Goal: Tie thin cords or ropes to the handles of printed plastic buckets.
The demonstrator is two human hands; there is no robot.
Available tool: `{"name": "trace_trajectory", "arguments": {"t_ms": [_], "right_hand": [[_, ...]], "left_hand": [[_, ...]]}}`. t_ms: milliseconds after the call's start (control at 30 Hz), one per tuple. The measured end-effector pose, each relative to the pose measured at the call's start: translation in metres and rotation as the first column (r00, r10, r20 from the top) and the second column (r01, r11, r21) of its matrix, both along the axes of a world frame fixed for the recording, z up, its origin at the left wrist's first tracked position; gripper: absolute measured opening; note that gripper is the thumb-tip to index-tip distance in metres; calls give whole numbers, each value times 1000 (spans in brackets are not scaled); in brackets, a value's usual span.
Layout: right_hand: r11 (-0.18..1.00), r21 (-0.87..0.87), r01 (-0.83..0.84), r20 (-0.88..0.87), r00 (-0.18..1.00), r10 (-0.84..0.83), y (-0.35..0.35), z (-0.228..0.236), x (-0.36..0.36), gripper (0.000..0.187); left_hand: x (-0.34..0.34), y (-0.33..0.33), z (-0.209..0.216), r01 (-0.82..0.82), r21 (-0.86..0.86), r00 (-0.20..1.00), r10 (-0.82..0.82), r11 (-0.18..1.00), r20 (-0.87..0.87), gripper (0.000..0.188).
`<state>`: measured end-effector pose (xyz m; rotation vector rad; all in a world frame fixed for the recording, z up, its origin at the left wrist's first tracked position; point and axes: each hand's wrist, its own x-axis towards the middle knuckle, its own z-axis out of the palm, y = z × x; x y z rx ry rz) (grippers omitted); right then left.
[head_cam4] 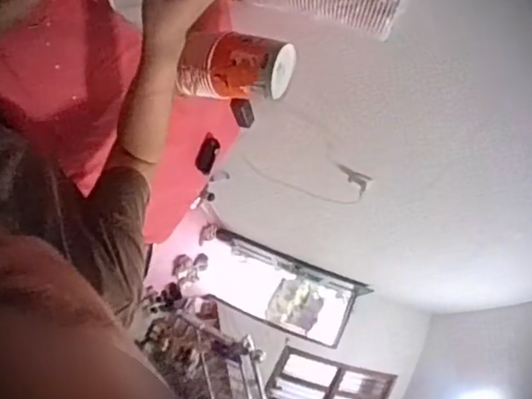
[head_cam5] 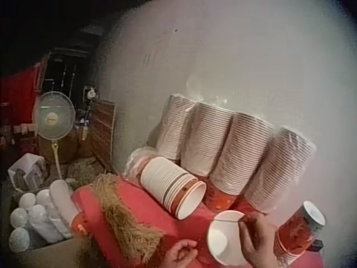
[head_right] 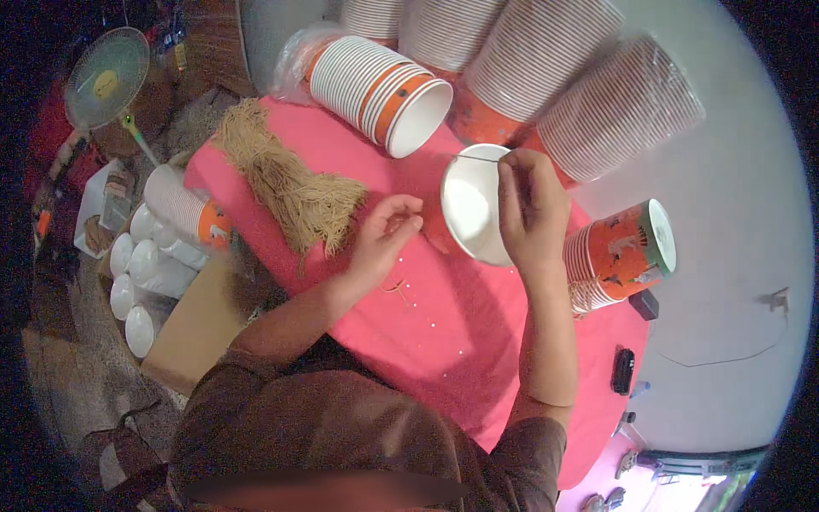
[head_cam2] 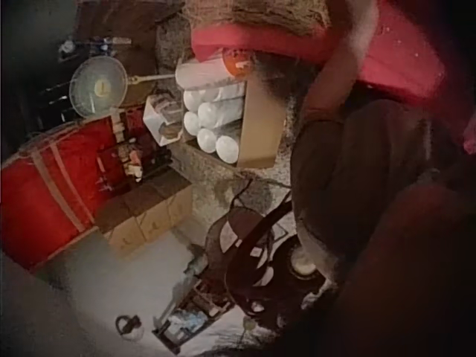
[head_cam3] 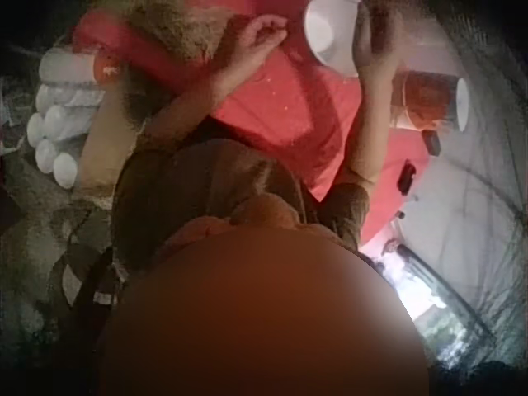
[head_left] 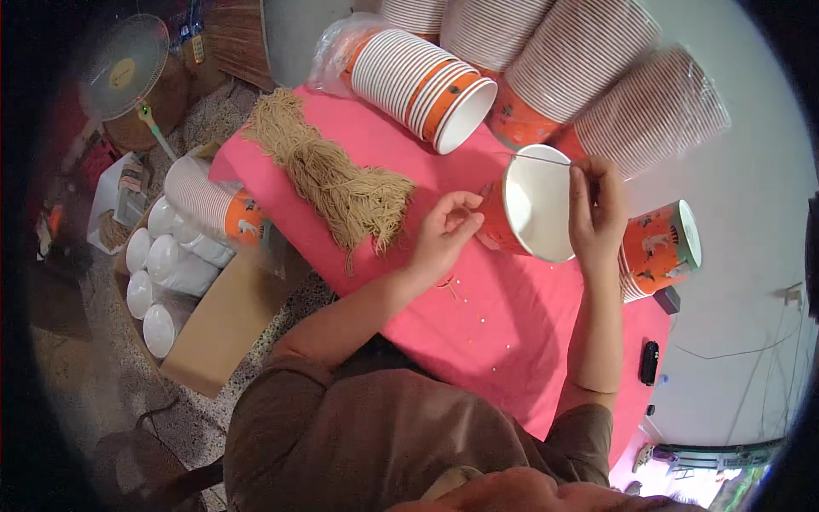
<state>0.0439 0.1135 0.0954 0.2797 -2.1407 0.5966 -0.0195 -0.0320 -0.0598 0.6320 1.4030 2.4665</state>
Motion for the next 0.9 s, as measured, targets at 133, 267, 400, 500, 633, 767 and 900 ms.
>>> {"name": "trace_trajectory", "arguments": {"t_ms": [133,267,400,500,633,767,900], "right_hand": [[986,-158,-45,16,999,48,6,-3,0,6],[950,-310,-36,171,981,93,17,-9,6,5],[968,-251,-20,226,971,78,26,-19,23,7],[973,-231,12,228,973,42,26,-20,36,10],[969,-247,9,240,969,52,25,-16,53,11],[970,-242,-25,236,968,84,28,-16,78,12],[978,-207,-39,299,949,101,34,-18,108,18]], "left_hand": [[6,5,10,-266,-167,881,169,950,-441,30],[23,10,2,-104,-171,893,16,980,-449,29],[-4,7,16,-106,-204,932,25,973,-362,26],[-32,9,36,-112,-169,828,-2,979,-560,31],[-37,16,51,-59,-248,513,-184,967,-838,27],[-50,21,45,21,-266,417,-250,964,-874,20],[-47,16,53,68,-336,451,-329,939,-829,12]]}}
